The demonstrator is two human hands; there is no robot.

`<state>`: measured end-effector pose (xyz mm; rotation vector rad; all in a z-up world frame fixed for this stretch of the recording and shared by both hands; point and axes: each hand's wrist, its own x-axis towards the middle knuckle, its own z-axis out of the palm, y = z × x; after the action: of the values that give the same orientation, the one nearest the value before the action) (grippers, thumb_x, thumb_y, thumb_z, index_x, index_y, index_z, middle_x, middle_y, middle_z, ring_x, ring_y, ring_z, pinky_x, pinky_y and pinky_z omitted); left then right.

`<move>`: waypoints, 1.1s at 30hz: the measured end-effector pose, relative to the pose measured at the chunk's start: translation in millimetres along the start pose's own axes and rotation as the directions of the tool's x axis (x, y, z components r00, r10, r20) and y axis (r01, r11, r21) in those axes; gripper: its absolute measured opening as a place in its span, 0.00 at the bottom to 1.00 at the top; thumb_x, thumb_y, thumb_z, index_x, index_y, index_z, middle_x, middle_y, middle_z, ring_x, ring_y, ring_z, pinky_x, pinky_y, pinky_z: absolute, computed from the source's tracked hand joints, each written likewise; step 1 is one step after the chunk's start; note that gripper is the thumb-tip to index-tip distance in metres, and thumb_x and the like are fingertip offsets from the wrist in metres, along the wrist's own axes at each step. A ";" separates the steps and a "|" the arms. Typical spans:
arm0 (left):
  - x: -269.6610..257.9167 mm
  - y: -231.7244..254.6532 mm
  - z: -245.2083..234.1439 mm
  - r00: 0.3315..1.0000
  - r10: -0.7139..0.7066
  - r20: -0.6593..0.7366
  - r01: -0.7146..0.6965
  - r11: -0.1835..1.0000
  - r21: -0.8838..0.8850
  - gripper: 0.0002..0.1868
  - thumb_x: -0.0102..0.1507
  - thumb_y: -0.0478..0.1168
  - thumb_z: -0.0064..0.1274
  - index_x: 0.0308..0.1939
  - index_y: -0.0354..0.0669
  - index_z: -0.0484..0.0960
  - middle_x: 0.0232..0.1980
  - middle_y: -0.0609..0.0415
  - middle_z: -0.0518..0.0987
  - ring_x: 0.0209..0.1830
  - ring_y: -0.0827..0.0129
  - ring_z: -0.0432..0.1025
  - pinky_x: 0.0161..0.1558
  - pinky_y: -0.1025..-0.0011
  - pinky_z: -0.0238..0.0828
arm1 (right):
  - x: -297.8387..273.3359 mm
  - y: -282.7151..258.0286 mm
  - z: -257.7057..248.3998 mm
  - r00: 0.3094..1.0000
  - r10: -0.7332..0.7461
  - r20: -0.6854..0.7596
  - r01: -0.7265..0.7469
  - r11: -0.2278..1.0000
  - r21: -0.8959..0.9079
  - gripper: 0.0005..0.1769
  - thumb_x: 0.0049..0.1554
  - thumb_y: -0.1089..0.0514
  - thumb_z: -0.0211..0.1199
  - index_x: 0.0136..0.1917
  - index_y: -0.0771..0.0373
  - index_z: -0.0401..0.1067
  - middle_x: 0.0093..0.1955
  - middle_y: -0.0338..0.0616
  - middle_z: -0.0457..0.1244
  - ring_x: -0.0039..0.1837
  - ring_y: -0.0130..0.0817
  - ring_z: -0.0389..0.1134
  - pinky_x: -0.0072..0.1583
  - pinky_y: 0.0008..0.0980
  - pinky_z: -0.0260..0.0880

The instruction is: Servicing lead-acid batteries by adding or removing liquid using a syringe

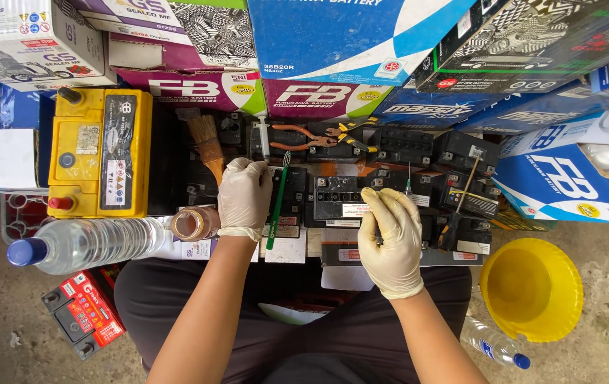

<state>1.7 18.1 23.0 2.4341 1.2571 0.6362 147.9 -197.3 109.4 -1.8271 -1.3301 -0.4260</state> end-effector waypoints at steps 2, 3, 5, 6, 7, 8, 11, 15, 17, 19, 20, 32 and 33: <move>-0.5 -5.7 7.7 1.000 -0.001 -0.010 0.001 1.000 -0.009 0.05 0.62 0.42 0.61 0.41 0.53 0.87 0.42 0.57 0.77 0.45 0.57 0.77 0.41 0.59 0.81 | -3.9 2.2 -1.2 1.000 0.007 -0.004 -0.007 1.000 -0.003 0.19 0.56 0.71 0.62 0.60 0.64 0.78 0.56 0.50 0.70 0.58 0.54 0.70 0.63 0.49 0.71; -0.5 -8.6 11.6 1.000 -0.005 -0.021 0.004 1.000 -0.017 0.05 0.62 0.42 0.61 0.41 0.52 0.86 0.42 0.57 0.77 0.45 0.57 0.78 0.41 0.59 0.81 | -5.6 3.4 -1.6 1.000 0.012 -0.007 -0.012 1.000 -0.005 0.19 0.56 0.71 0.63 0.60 0.64 0.78 0.56 0.50 0.70 0.59 0.54 0.70 0.63 0.49 0.70; -1.4 -9.5 13.0 0.999 0.005 -0.044 -0.006 0.999 -0.031 0.04 0.61 0.41 0.60 0.40 0.52 0.86 0.41 0.58 0.77 0.44 0.58 0.78 0.41 0.61 0.81 | -5.7 4.7 -2.8 1.000 0.014 -0.018 -0.014 1.000 -0.001 0.19 0.56 0.71 0.63 0.60 0.64 0.78 0.56 0.50 0.70 0.58 0.55 0.70 0.63 0.49 0.70; -2.1 -10.0 13.7 0.998 0.011 -0.067 -0.015 0.999 -0.045 0.04 0.61 0.40 0.60 0.39 0.51 0.86 0.40 0.58 0.77 0.43 0.60 0.78 0.41 0.64 0.81 | -5.9 5.2 -3.4 1.000 0.016 -0.026 -0.016 1.000 0.004 0.18 0.55 0.71 0.63 0.60 0.65 0.78 0.55 0.50 0.70 0.58 0.55 0.70 0.62 0.50 0.71; -2.1 -9.0 11.9 0.998 0.013 -0.067 -0.016 0.999 -0.045 0.04 0.61 0.40 0.60 0.39 0.51 0.86 0.40 0.58 0.77 0.43 0.60 0.78 0.41 0.64 0.81 | -6.1 5.7 -3.7 0.999 0.017 -0.027 -0.017 1.000 0.004 0.18 0.55 0.71 0.63 0.60 0.65 0.78 0.55 0.50 0.70 0.58 0.55 0.70 0.62 0.50 0.71; -2.4 -7.9 10.1 0.997 -0.002 -0.077 -0.003 0.998 -0.062 0.04 0.61 0.40 0.60 0.40 0.50 0.86 0.40 0.58 0.77 0.43 0.59 0.78 0.41 0.63 0.80 | -6.6 6.1 -4.1 0.999 0.019 -0.033 -0.019 1.000 0.001 0.18 0.55 0.71 0.64 0.60 0.65 0.78 0.55 0.50 0.70 0.58 0.55 0.70 0.62 0.50 0.71; -2.5 0.3 -1.6 0.995 -0.010 -0.102 0.001 0.996 -0.093 0.05 0.61 0.39 0.60 0.41 0.49 0.86 0.40 0.56 0.78 0.43 0.57 0.79 0.41 0.62 0.80 | -8.7 7.2 -4.4 0.999 0.028 -0.044 -0.028 1.000 -0.001 0.18 0.55 0.71 0.64 0.59 0.65 0.78 0.56 0.50 0.70 0.58 0.54 0.70 0.62 0.49 0.70; -3.4 23.6 -27.9 0.981 0.004 -0.195 -0.039 0.984 -0.174 0.06 0.61 0.38 0.63 0.42 0.52 0.87 0.40 0.59 0.79 0.45 0.62 0.79 0.44 0.68 0.79 | -8.8 7.5 -5.0 0.998 0.041 -0.051 -0.041 0.999 -0.004 0.18 0.55 0.71 0.65 0.59 0.65 0.78 0.56 0.49 0.70 0.59 0.54 0.70 0.62 0.49 0.70; -7.2 49.3 -48.4 0.987 0.033 -0.160 -0.075 0.963 -0.259 0.06 0.62 0.36 0.62 0.42 0.50 0.87 0.40 0.57 0.80 0.44 0.61 0.79 0.45 0.68 0.79 | -8.1 7.1 -4.6 0.998 0.048 -0.045 -0.048 0.999 -0.006 0.18 0.55 0.71 0.65 0.59 0.64 0.78 0.56 0.49 0.70 0.59 0.54 0.70 0.63 0.49 0.70; -12.2 74.7 -63.4 0.990 0.068 -0.125 -0.107 0.933 -0.345 0.07 0.62 0.33 0.62 0.43 0.48 0.87 0.40 0.54 0.81 0.44 0.61 0.80 0.45 0.69 0.79 | -6.6 6.6 -4.9 0.998 0.057 -0.039 -0.058 0.998 -0.010 0.18 0.55 0.70 0.65 0.60 0.63 0.78 0.57 0.49 0.70 0.59 0.53 0.70 0.63 0.48 0.69; -15.7 86.9 -68.6 0.986 0.130 -0.108 -0.161 0.918 -0.362 0.07 0.62 0.34 0.63 0.43 0.49 0.88 0.40 0.55 0.81 0.45 0.60 0.80 0.45 0.68 0.80 | -5.8 5.8 -5.3 0.998 0.054 -0.023 -0.055 0.998 -0.011 0.18 0.55 0.70 0.64 0.59 0.64 0.78 0.57 0.49 0.70 0.59 0.53 0.70 0.63 0.49 0.69; -33.5 118.4 -47.6 0.923 0.381 -0.058 -0.380 0.877 -0.293 0.06 0.59 0.36 0.63 0.39 0.45 0.85 0.36 0.52 0.78 0.39 0.53 0.77 0.37 0.60 0.78 | -3.8 -3.2 -1.9 0.995 0.077 0.069 -0.074 0.997 -0.037 0.20 0.54 0.67 0.66 0.60 0.57 0.78 0.58 0.47 0.69 0.62 0.51 0.69 0.66 0.48 0.67; -32.8 117.4 -48.9 0.925 0.376 -0.045 -0.374 0.886 -0.275 0.06 0.59 0.36 0.63 0.39 0.45 0.85 0.36 0.51 0.78 0.39 0.52 0.77 0.37 0.60 0.78 | -3.7 -3.8 -1.9 0.994 0.076 0.076 -0.072 0.996 -0.045 0.20 0.54 0.66 0.66 0.60 0.56 0.78 0.59 0.47 0.68 0.63 0.51 0.68 0.66 0.48 0.67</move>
<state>39.0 -70.3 112.6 2.4444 0.6335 0.8391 143.3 -200.7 109.6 -1.9383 -1.3093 -0.3491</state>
